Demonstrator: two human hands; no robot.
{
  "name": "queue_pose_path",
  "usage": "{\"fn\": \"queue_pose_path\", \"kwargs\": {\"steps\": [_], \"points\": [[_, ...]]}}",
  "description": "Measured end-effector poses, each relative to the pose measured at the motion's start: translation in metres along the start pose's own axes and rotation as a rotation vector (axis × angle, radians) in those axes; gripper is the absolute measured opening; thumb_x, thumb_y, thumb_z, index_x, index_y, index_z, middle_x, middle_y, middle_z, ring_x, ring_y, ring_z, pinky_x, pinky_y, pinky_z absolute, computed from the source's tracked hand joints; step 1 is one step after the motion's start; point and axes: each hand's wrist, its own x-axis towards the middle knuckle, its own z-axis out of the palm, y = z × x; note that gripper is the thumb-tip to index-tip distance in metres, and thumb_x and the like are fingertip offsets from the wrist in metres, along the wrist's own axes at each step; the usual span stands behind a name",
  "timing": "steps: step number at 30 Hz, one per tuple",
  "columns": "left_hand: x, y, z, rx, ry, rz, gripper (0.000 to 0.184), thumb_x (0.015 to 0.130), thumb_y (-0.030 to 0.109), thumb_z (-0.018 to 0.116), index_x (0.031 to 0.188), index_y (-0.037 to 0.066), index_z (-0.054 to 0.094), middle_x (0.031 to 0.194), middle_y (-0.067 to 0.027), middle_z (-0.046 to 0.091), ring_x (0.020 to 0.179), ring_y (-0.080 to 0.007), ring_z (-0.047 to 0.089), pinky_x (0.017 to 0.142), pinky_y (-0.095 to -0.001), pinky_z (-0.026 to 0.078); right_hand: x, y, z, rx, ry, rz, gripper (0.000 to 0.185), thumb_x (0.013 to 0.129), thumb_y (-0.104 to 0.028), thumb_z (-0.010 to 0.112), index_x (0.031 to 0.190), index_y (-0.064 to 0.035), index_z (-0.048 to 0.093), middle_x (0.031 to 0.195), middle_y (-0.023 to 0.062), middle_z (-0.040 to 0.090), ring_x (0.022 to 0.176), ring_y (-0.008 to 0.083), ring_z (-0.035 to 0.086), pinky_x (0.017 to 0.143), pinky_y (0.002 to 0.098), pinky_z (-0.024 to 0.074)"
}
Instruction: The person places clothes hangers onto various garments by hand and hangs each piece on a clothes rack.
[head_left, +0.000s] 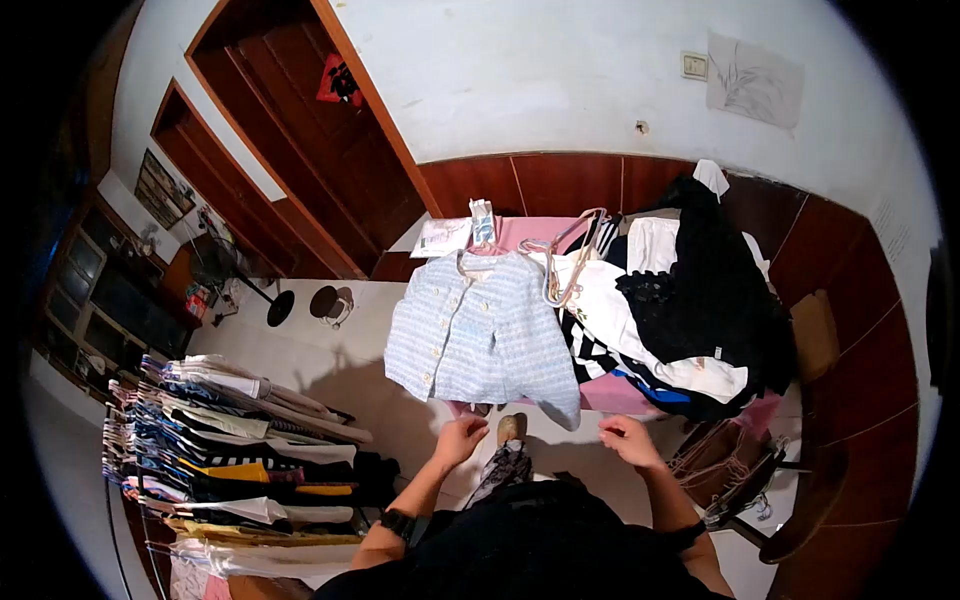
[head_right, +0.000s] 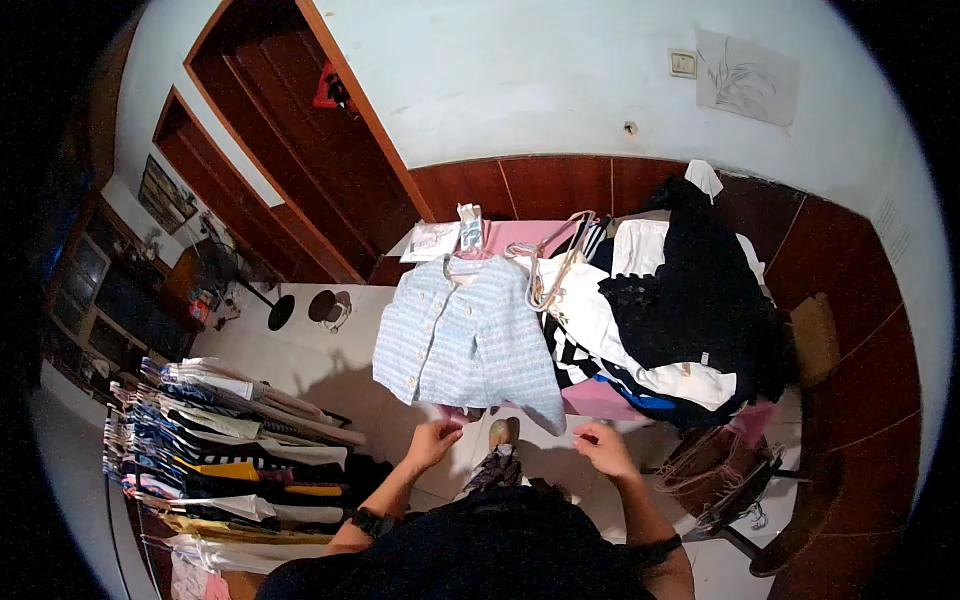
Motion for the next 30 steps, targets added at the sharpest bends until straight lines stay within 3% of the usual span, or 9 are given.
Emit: {"fn": "queue_pose_path", "kwargs": {"steps": [2, 3, 5, 9, 11, 13, 19, 24, 30], "points": [[0.021, 0.0, -0.021, 0.001, 0.011, 0.079, 0.027, 0.084, 0.025, 0.069, 0.1, 0.003, 0.069, 0.09, -0.0157, 0.07, 0.08, -0.0264, 0.068, 0.072, -0.0348, 0.053, -0.001, 0.005, 0.008, 0.055, 0.021, 0.042, 0.022, 0.086, -0.01, 0.067, 0.103, 0.0017, 0.062, 0.084, 0.0033, 0.063, 0.072, 0.0098, 0.058, 0.066, 0.0245, 0.0469], [0.049, 0.011, 0.005, -0.052, 0.003, 0.083, 0.027, 0.084, 0.025, 0.069, 0.1, 0.003, 0.069, 0.09, -0.0157, 0.07, 0.08, -0.0264, 0.068, 0.072, -0.0348, 0.053, 0.002, 0.009, -0.026, 0.008, 0.03, 0.065, 0.022, 0.086, -0.01, 0.067, 0.103, 0.0017, 0.062, 0.084, 0.0033, 0.063, 0.072, 0.0098, 0.058, 0.066, 0.0245, 0.0469], [0.083, 0.012, -0.019, -0.018, -0.009, 0.114, 0.026, 0.085, 0.024, 0.068, 0.099, 0.002, 0.069, 0.087, -0.015, 0.07, 0.078, -0.0268, 0.068, 0.07, -0.0355, 0.053, 0.018, 0.018, -0.015, -0.002, 0.082, 0.034, 0.021, 0.085, -0.009, 0.067, 0.103, 0.0016, 0.062, 0.083, 0.0031, 0.063, 0.07, 0.0098, 0.057, 0.065, 0.0243, 0.0467], [0.161, 0.009, -0.054, 0.096, 0.115, 0.231, 0.025, 0.083, 0.021, 0.069, 0.098, 0.002, 0.069, 0.094, -0.0156, 0.069, 0.083, -0.0273, 0.068, 0.072, -0.0364, 0.054, 0.044, 0.0, -0.01, -0.066, 0.107, -0.024, 0.019, 0.086, -0.01, 0.067, 0.102, 0.0002, 0.063, 0.083, 0.0032, 0.063, 0.07, 0.01, 0.057, 0.065, 0.0241, 0.0468], [0.203, 0.0, -0.071, 0.093, 0.173, 0.249, 0.026, 0.08, 0.021, 0.072, 0.098, 0.002, 0.069, 0.094, -0.0166, 0.069, 0.084, -0.0281, 0.068, 0.075, -0.0365, 0.053, 0.061, -0.001, -0.008, 0.1, 0.147, 0.083, 0.018, 0.086, -0.01, 0.067, 0.1, -0.0006, 0.062, 0.082, 0.0033, 0.062, 0.071, 0.0103, 0.057, 0.065, 0.0245, 0.0469], [0.241, -0.021, -0.076, 0.109, 0.216, 0.264, 0.026, 0.079, 0.02, 0.072, 0.097, 0.002, 0.069, 0.095, -0.0168, 0.068, 0.085, -0.0287, 0.067, 0.076, -0.0368, 0.053, 0.072, 0.009, -0.007, 0.004, 0.184, 0.083, 0.017, 0.086, -0.011, 0.068, 0.098, -0.0006, 0.062, 0.082, 0.0035, 0.062, 0.071, 0.0104, 0.057, 0.065, 0.0255, 0.047], [0.37, -0.075, -0.109, 0.194, 0.217, 0.116, 0.032, 0.079, 0.024, 0.07, 0.103, 0.004, 0.067, 0.106, -0.0169, 0.065, 0.099, -0.0317, 0.062, 0.086, -0.0406, 0.05, 0.162, -0.004, 0.022, 0.021, 0.139, 0.363, 0.029, 0.085, -0.016, 0.07, 0.107, 0.0017, 0.064, 0.091, 0.0083, 0.067, 0.079, 0.0145, 0.062, 0.071, 0.0283, 0.0503], [0.465, -0.11, -0.123, 0.274, 0.195, 0.023, 0.04, 0.079, 0.025, 0.07, 0.113, 0.005, 0.063, 0.117, -0.0174, 0.06, 0.113, -0.0348, 0.053, 0.094, -0.0428, 0.045, 0.229, -0.032, 0.051, -0.145, -0.002, 0.384, 0.03, 0.084, -0.018, 0.071, 0.108, -0.0003, 0.064, 0.093, 0.0098, 0.068, 0.084, 0.0157, 0.064, 0.077, 0.0294, 0.051], [0.553, -0.134, -0.106, 0.331, 0.07, -0.024, 0.038, 0.079, 0.029, 0.069, 0.112, 0.009, 0.064, 0.114, -0.0126, 0.061, 0.111, -0.032, 0.053, 0.092, -0.0431, 0.046, 0.271, -0.04, 0.054, -0.208, 0.097, 0.455, 0.03, 0.083, -0.016, 0.071, 0.108, -0.0018, 0.064, 0.093, 0.0106, 0.068, 0.084, 0.0162, 0.065, 0.075, 0.0302, 0.0521]]}}
